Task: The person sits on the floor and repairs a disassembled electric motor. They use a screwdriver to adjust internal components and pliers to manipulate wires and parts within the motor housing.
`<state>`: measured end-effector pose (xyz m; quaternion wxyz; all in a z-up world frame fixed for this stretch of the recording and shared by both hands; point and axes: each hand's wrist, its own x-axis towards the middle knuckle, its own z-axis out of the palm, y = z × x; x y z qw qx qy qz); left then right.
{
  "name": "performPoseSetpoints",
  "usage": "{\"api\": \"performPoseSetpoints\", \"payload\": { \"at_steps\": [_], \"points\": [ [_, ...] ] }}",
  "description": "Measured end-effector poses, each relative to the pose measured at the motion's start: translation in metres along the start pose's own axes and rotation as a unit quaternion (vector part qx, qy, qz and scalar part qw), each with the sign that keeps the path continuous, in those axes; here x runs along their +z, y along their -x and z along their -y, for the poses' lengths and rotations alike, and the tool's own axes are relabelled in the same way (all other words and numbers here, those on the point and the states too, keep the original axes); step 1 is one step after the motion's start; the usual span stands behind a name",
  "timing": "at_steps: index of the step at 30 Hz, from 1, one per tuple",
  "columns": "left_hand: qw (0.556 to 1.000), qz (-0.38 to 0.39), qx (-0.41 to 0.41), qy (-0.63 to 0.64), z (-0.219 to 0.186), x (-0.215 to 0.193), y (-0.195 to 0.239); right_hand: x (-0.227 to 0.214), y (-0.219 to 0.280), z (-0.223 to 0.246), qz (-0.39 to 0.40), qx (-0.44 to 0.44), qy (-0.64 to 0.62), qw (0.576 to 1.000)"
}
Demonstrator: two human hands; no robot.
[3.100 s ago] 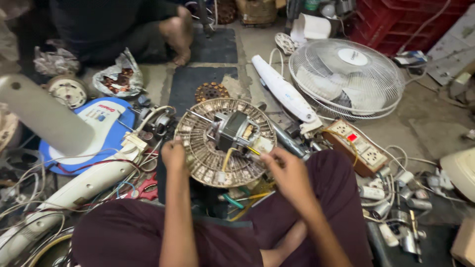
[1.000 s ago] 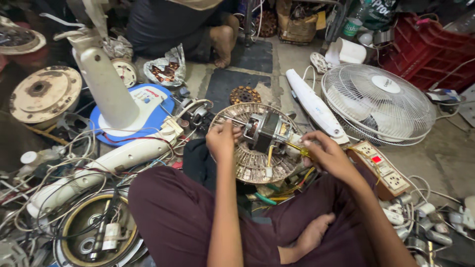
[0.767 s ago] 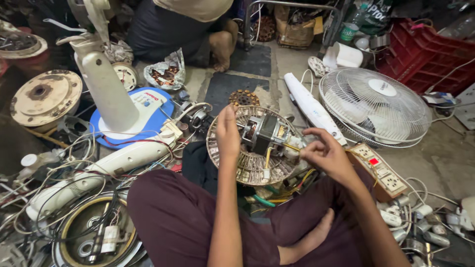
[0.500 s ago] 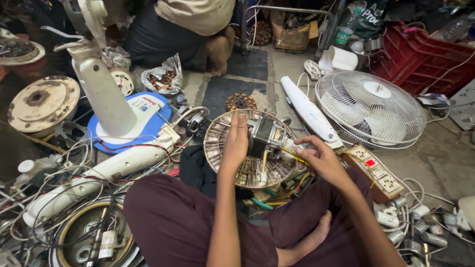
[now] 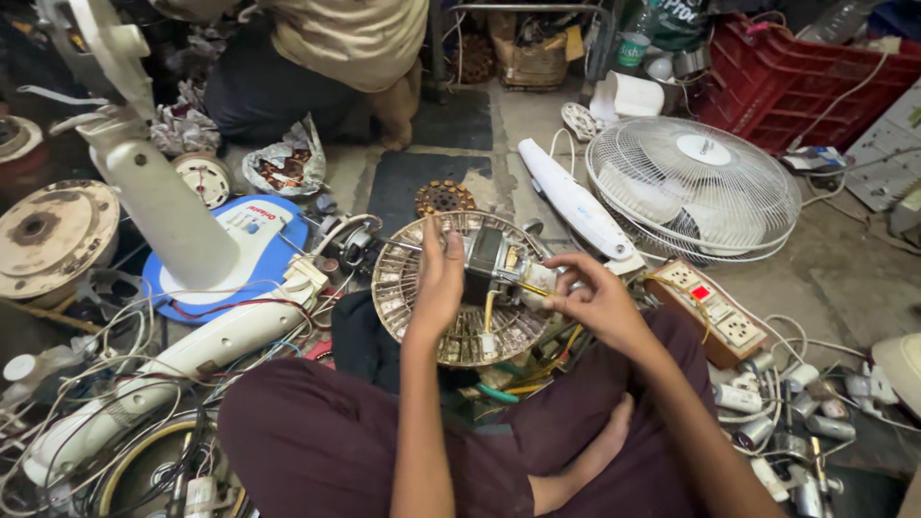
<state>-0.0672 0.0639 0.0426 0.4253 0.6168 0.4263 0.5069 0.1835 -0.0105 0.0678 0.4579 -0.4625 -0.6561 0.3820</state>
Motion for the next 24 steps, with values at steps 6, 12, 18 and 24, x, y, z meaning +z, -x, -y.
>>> {"api": "performPoseSetpoints", "payload": {
  "at_steps": [6,12,18,24],
  "points": [
    [0.999,-0.01,-0.03,-0.011,-0.018,0.002,0.007,-0.001,0.0,0.007,0.011,0.162,0.018,0.986],
    [0.988,-0.09,0.086,0.086,-0.049,-0.009,0.01,-0.003,0.001,0.015,0.005,-0.024,-0.037,0.999],
    [0.976,0.026,0.166,-0.139,-0.077,-0.012,0.027,-0.009,-0.003,0.006,0.039,0.148,0.061,0.986],
    [0.949,0.012,0.212,-0.232,-0.085,-0.004,0.038,-0.011,-0.001,0.004,0.07,0.11,0.11,0.985]
  ]
}}
